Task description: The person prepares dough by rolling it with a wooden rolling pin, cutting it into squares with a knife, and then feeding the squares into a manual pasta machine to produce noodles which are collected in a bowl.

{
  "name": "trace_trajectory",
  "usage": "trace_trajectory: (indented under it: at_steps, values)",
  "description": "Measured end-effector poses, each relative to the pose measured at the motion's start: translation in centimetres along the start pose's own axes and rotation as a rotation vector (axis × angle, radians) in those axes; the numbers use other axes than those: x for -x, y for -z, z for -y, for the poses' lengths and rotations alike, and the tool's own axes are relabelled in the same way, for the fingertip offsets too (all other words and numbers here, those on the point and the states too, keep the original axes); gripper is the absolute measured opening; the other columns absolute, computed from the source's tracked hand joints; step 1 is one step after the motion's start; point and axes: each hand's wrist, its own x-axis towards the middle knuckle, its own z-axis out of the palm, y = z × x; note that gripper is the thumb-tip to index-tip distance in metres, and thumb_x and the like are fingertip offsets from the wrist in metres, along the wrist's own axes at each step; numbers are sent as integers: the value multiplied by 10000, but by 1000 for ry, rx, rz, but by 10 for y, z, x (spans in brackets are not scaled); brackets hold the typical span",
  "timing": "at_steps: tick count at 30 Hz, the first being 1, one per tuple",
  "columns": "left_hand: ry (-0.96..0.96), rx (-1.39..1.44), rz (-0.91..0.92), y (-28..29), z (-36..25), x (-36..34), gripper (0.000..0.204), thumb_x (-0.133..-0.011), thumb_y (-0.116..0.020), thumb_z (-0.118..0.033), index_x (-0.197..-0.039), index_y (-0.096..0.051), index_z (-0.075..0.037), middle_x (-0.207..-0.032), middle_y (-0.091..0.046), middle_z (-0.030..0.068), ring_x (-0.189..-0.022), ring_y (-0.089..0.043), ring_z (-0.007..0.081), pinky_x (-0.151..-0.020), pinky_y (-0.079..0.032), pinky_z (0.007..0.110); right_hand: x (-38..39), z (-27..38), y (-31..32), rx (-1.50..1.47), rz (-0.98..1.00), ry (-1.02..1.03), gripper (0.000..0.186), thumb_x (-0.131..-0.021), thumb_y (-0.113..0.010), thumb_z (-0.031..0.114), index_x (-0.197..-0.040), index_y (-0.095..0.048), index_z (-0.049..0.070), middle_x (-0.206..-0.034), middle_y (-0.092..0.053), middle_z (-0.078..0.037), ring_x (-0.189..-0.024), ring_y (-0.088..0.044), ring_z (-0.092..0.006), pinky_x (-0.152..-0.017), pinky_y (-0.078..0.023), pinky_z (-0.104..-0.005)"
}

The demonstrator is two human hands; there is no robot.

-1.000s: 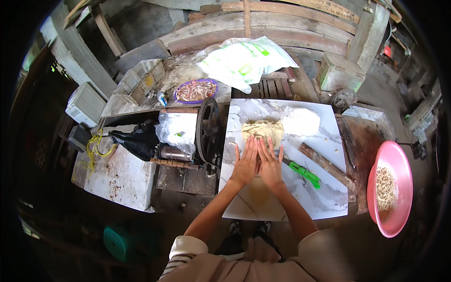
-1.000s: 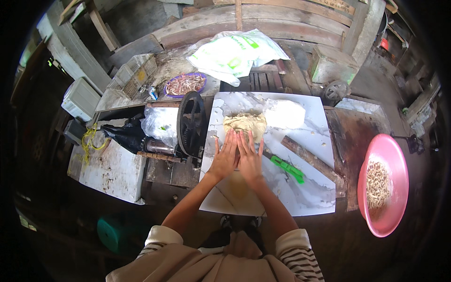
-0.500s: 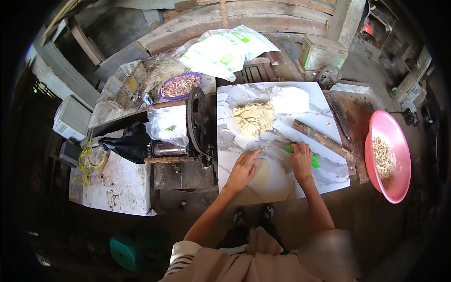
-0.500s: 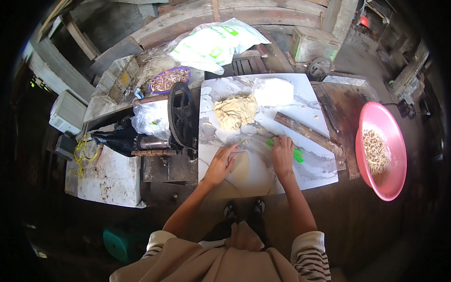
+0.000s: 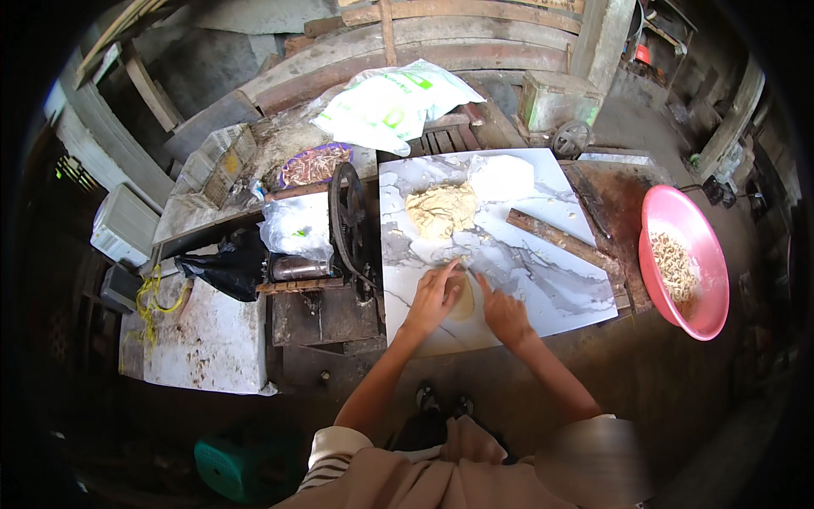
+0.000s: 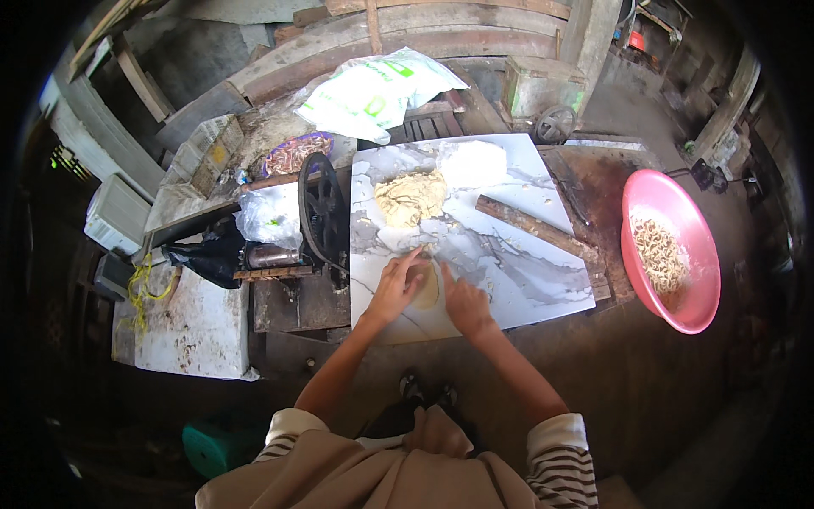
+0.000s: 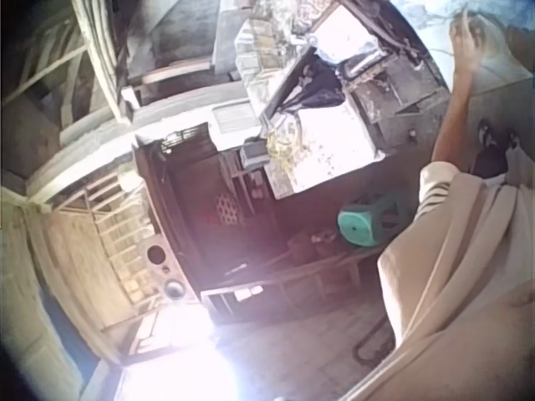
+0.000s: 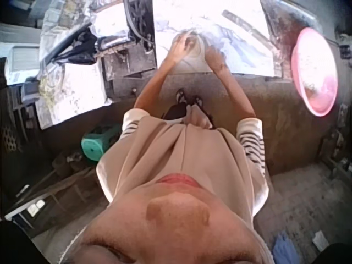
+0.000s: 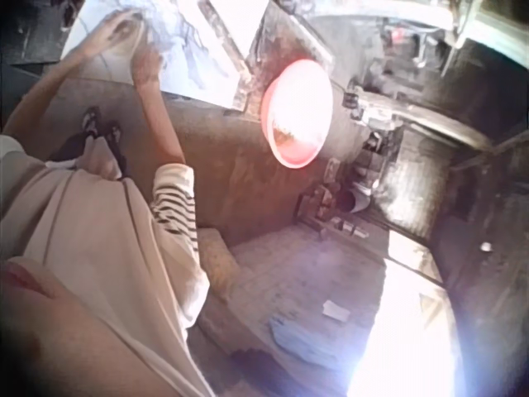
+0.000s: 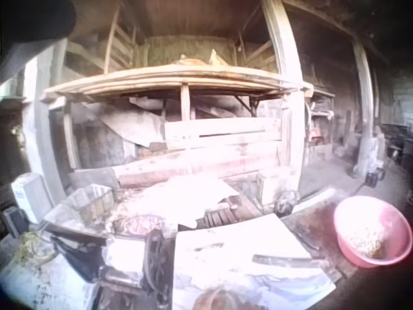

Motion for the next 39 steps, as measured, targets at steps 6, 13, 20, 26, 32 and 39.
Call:
trace_trajectory:
  at_steps: [6, 13, 20, 26, 32, 39]
  values:
    - [34, 29, -30, -5, 3, 4, 594, -857, -595, -73, -1402, -365, -120, -1165, -613, 59, -1076, -505, 279, -979, -356, 380, -1, 27, 8, -205, 44, -86, 690, -813, -498, 50, -1445, -225, 12, -802, -624, -192, -682, -657, -338, -603, -539, -454]
    - [-23, -28, -56, -7, 6, 7, 582, -834, -617, -78, -1377, -409, -115, -1113, -622, 73, -1052, -525, 280, -950, -374, 389, -8, 39, 8, -214, 97, -149, 675, -820, -515, 56, -1421, -228, -50, -789, -634, -210, -704, -666, -326, -631, -551, -427]
    - [-1, -64, -9, -8, 3, 9, 594, -839, -620, -91, -1389, -396, -113, -1186, -595, 47, -1056, -500, 273, -970, -351, 391, -5, 47, -3, -287, 42, -190, 690, -816, -513, 61, -1434, -218, -25, -758, -640, -194, -676, -659, -333, -617, -542, -437]
    - [-6, -151, 15, -7, -2, 13, 541, -849, -611, -123, -1361, -436, -120, -1175, -581, 108, -1088, -470, 304, -969, -345, 404, 21, 52, -7, -290, 77, -245, 746, -806, -500, 53, -1472, -164, 49, -742, -630, -196, -648, -645, -362, -615, -525, -472]
    - [-24, -209, -10, -10, -9, 17, 470, -854, -580, -149, -1313, -482, -138, -1171, -557, 81, -1104, -457, 291, -967, -330, 408, 58, 59, -4, -180, 44, -227, 762, -812, -542, 87, -1464, -155, 13, -716, -621, -146, -568, -643, -289, -497, -528, -392]
    - [-2, -226, 26, -10, -11, 14, 451, -849, -590, -169, -1289, -497, -131, -1198, -542, 76, -1128, -445, 276, -977, -325, 403, 97, 56, 4, -162, 38, -182, 757, -800, -562, 108, -1464, -203, 50, -706, -607, -131, -542, -630, -288, -469, -507, -405]
